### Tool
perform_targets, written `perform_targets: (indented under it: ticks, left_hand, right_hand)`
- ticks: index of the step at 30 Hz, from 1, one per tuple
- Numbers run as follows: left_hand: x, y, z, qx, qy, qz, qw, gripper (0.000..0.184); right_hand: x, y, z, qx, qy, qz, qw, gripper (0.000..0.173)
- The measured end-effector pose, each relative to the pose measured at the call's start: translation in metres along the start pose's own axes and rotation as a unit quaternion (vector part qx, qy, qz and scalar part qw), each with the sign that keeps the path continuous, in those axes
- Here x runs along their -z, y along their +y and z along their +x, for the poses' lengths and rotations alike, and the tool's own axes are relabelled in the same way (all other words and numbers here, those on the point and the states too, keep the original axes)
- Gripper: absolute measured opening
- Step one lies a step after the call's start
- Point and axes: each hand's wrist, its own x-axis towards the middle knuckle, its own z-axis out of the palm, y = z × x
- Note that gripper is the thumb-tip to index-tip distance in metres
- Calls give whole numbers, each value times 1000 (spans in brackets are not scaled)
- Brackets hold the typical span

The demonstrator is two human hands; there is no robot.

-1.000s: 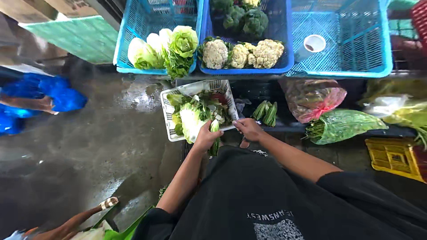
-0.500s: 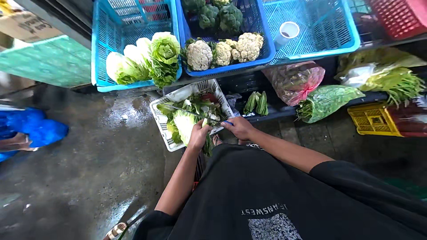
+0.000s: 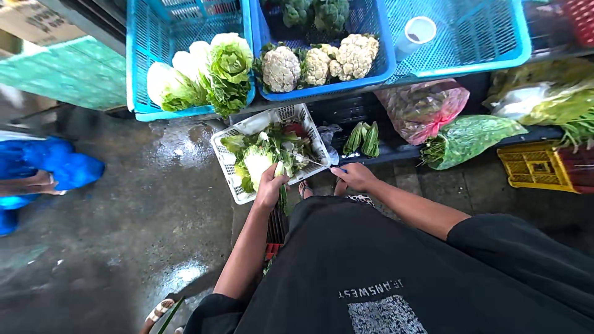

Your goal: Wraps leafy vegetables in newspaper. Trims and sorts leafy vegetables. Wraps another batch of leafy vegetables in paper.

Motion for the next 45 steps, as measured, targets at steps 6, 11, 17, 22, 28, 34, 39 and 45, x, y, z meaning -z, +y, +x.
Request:
perform_targets:
  ticks: [6, 11, 17, 22, 28, 34, 39, 45]
  left_hand:
    - [-27, 14, 20, -14, -23, 126, 992, 12]
    - [-60, 22, 33, 55, 61, 213, 974, 30]
    - [-74, 21, 30, 56, 81, 231, 968, 27]
    - [-67, 18, 27, 57, 90, 230, 967, 24]
    - [-49, 14, 20, 50, 95, 216, 970, 23]
    - [-24, 8, 11, 40, 93, 216, 971, 22]
    - [-2, 1, 0, 6, 97, 196, 976, 19]
    - [22, -7, -12, -25, 106, 206, 973, 9]
  right_hand:
    - [20, 3, -22, 57, 23, 72, 995, 75]
    - [53, -20, -30, 115, 22, 65, 991, 71]
    - [61, -21, -20, 144, 10, 46, 988, 68]
    - [56, -26, -15, 156, 12, 40, 987, 68]
    - [43, -41, -13, 159, 15, 39, 986, 67]
    - [28, -65, -14, 139, 17, 29, 990, 67]
    - [10, -63, -2, 125, 23, 16, 992, 67]
    - [-6, -40, 3, 51, 11, 12, 999, 72]
